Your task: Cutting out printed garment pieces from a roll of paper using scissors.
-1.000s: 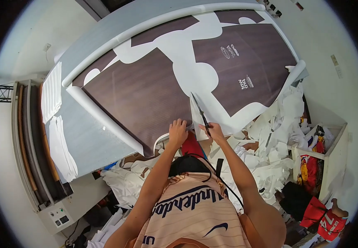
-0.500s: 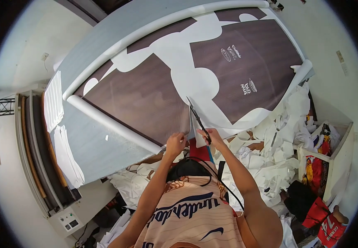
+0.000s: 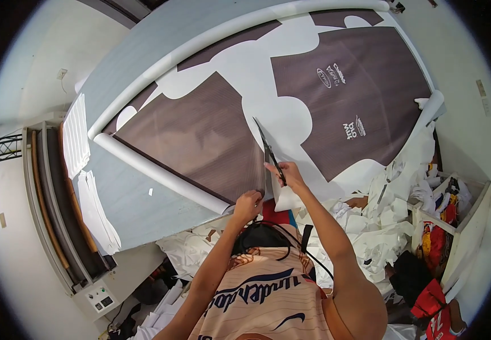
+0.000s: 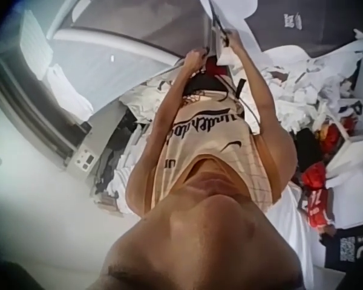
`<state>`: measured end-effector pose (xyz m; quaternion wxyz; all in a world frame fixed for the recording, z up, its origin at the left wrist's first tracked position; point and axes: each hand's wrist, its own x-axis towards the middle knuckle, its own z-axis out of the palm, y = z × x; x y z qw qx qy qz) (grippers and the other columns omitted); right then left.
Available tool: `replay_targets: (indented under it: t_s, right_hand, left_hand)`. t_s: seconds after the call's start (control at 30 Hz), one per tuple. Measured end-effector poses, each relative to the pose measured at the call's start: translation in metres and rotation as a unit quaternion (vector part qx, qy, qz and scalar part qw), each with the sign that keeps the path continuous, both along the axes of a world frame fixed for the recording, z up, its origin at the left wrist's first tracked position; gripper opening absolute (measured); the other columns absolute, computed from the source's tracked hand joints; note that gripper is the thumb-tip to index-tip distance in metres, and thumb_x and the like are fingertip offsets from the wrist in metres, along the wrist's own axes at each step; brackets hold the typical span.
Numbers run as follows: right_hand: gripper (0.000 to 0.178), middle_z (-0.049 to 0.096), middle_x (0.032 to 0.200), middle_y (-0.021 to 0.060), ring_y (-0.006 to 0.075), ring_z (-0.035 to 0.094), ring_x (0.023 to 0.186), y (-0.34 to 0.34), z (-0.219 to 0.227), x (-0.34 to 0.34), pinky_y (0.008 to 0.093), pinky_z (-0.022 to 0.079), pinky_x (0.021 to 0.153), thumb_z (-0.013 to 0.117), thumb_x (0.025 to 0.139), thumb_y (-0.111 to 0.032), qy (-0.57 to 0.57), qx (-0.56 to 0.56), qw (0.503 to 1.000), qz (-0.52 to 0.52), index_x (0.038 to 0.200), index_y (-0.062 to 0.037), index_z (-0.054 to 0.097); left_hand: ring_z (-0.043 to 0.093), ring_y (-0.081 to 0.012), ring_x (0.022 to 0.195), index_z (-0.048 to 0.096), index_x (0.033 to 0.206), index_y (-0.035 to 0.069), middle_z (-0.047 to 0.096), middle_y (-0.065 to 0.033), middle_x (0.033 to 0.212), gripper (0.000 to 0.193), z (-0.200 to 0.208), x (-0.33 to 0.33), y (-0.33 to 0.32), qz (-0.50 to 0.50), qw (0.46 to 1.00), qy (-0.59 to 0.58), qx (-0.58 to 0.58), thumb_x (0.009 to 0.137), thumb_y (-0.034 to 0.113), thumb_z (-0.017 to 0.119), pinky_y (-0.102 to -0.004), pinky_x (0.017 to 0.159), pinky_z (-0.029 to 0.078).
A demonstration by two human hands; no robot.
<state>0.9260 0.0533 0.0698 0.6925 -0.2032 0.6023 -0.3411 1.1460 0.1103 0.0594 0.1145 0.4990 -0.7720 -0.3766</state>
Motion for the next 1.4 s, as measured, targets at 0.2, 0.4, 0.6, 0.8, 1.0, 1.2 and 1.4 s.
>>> replay_targets:
  t_s: [0.2, 0.4, 0.6, 0.8, 1.0, 1.2, 1.4]
  right_hand:
    - [0.042, 0.048, 0.051, -0.0027, 0.0092, 0.046, 0.041, -0.045, -0.009, 0.009, 0.0267, 0.033, 0.042, 0.074, 0.090, -0.045, 0.023, -0.039, 0.998, 0.047, 0.068, -0.0112, 0.062]
    - [0.044, 0.050, 0.051, -0.0021, 0.0091, 0.047, 0.041, -0.059, -0.014, 0.017, 0.0264, 0.033, 0.042, 0.077, 0.088, -0.045, 0.038, -0.011, 0.998, 0.044, 0.066, -0.0108, 0.059]
    - [0.048, 0.049, 0.053, -0.0045, 0.0062, 0.047, 0.039, -0.093, -0.013, 0.023, 0.0238, 0.038, 0.038, 0.085, 0.081, -0.044, 0.008, -0.024, 1.000, 0.015, 0.061, -0.0141, 0.053]
    - [0.050, 0.048, 0.051, -0.0031, 0.0085, 0.047, 0.039, -0.130, -0.010, 0.019, 0.0251, 0.036, 0.041, 0.078, 0.085, -0.049, 0.029, -0.044, 0.997, 0.052, 0.060, -0.0139, 0.051]
    - [0.054, 0.045, 0.050, -0.0014, 0.0108, 0.042, 0.044, -0.140, -0.010, 0.019, 0.0269, 0.033, 0.048, 0.068, 0.093, -0.048, 0.048, -0.053, 0.993, 0.095, 0.057, -0.0147, 0.046]
    - [0.048, 0.044, 0.052, -0.0020, 0.0100, 0.041, 0.044, -0.146, -0.025, 0.007, 0.0271, 0.030, 0.047, 0.067, 0.095, -0.045, -0.011, -0.090, 0.992, 0.088, 0.063, -0.0131, 0.050]
    - [0.043, 0.047, 0.054, -0.0042, 0.0071, 0.044, 0.043, -0.165, -0.020, -0.012, 0.0252, 0.033, 0.042, 0.075, 0.089, -0.041, 0.081, -0.043, 0.984, 0.154, 0.066, -0.0121, 0.054]
  left_hand:
    - [0.063, -0.0405, 0.085, 0.063, 0.082, 0.004, 0.064, -0.0172, 0.087, 0.006, -0.001, 0.000, -0.009, 0.005, 1.000, 0.012, 0.004, 0.080, 0.009, 0.062, -0.0512, 0.075, 0.051]
    - [0.062, -0.0391, 0.085, 0.063, 0.080, 0.004, 0.063, -0.0175, 0.085, 0.005, -0.006, 0.001, -0.019, -0.023, 1.000, 0.005, 0.006, 0.079, 0.009, 0.063, -0.0496, 0.075, 0.050]
    - [0.063, -0.0380, 0.084, 0.063, 0.080, 0.005, 0.062, -0.0163, 0.084, 0.006, -0.007, 0.007, -0.025, -0.012, 1.000, -0.003, 0.016, 0.080, 0.011, 0.063, -0.0493, 0.075, 0.050]
    - [0.063, -0.0376, 0.085, 0.063, 0.082, 0.004, 0.063, -0.0158, 0.086, 0.007, -0.010, 0.009, -0.016, 0.005, 1.000, -0.002, 0.027, 0.080, 0.011, 0.065, -0.0497, 0.076, 0.050]
    - [0.063, -0.0366, 0.087, 0.062, 0.081, 0.004, 0.063, -0.0149, 0.086, 0.008, -0.010, 0.013, -0.020, 0.003, 1.000, -0.005, 0.027, 0.080, 0.011, 0.065, -0.0479, 0.078, 0.051]
    - [0.062, -0.0363, 0.087, 0.062, 0.081, 0.004, 0.062, -0.0145, 0.085, 0.007, -0.014, 0.015, -0.024, 0.004, 1.000, -0.009, 0.022, 0.080, 0.011, 0.064, -0.0480, 0.077, 0.050]
    - [0.062, -0.0359, 0.086, 0.062, 0.081, 0.005, 0.062, -0.0144, 0.084, 0.007, -0.018, 0.018, -0.026, 0.004, 1.000, -0.007, 0.022, 0.081, 0.012, 0.064, -0.0475, 0.077, 0.050]
